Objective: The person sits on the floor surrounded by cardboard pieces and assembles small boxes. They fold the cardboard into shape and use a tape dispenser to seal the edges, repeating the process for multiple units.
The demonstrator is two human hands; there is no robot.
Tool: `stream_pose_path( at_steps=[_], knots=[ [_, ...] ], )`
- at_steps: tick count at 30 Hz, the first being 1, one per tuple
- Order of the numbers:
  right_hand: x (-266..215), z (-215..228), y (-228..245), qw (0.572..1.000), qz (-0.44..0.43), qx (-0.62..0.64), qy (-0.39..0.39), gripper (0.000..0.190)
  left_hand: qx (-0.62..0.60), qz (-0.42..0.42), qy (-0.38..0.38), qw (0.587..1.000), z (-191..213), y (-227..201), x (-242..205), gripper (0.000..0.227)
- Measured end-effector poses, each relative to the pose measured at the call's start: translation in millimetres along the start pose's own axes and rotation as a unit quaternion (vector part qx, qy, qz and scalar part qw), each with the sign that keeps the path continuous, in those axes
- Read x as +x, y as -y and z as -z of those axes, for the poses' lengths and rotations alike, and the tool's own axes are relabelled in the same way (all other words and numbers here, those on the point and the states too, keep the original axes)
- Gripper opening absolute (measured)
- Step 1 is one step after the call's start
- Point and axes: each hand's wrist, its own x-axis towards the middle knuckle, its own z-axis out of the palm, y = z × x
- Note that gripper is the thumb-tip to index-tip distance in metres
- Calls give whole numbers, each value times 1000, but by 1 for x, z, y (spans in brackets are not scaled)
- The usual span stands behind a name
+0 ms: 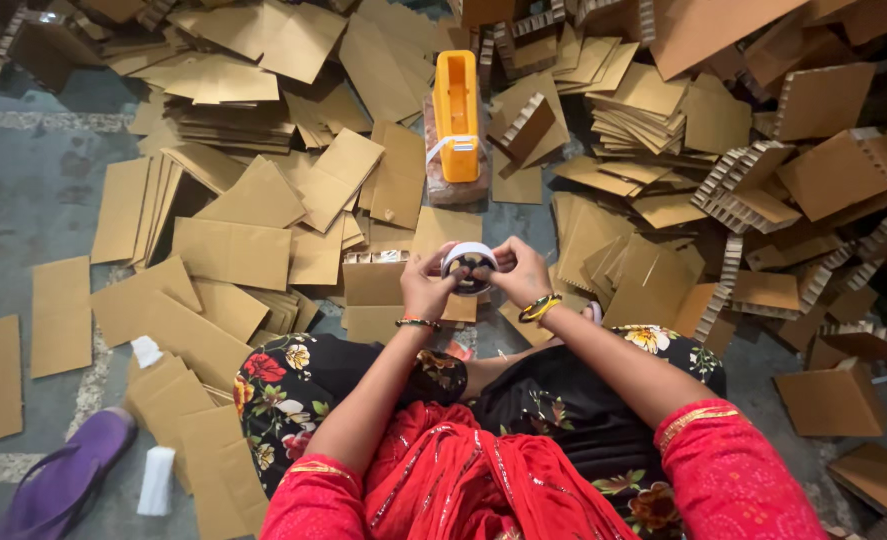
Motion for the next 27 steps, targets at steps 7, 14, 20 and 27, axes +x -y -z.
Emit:
stream_pose_path(
  at_steps=[7,14,20,27],
  knots=[
    [0,-19,-70,999,-38,-6,-11,37,69,58,-23,996,-13,7,-12,46],
    [-1,-29,-96,988,-146,-48,18,48,208,27,-8,978,-20,33,-17,36],
    [1,-40,-108,986,-119,-120,-8,42,275,-6,-21,961,-29,42,-18,28],
    [18,-31,-99,973,-74,-207,65,35,258,12,22,966,-20,-6,-15,32]
  ],
)
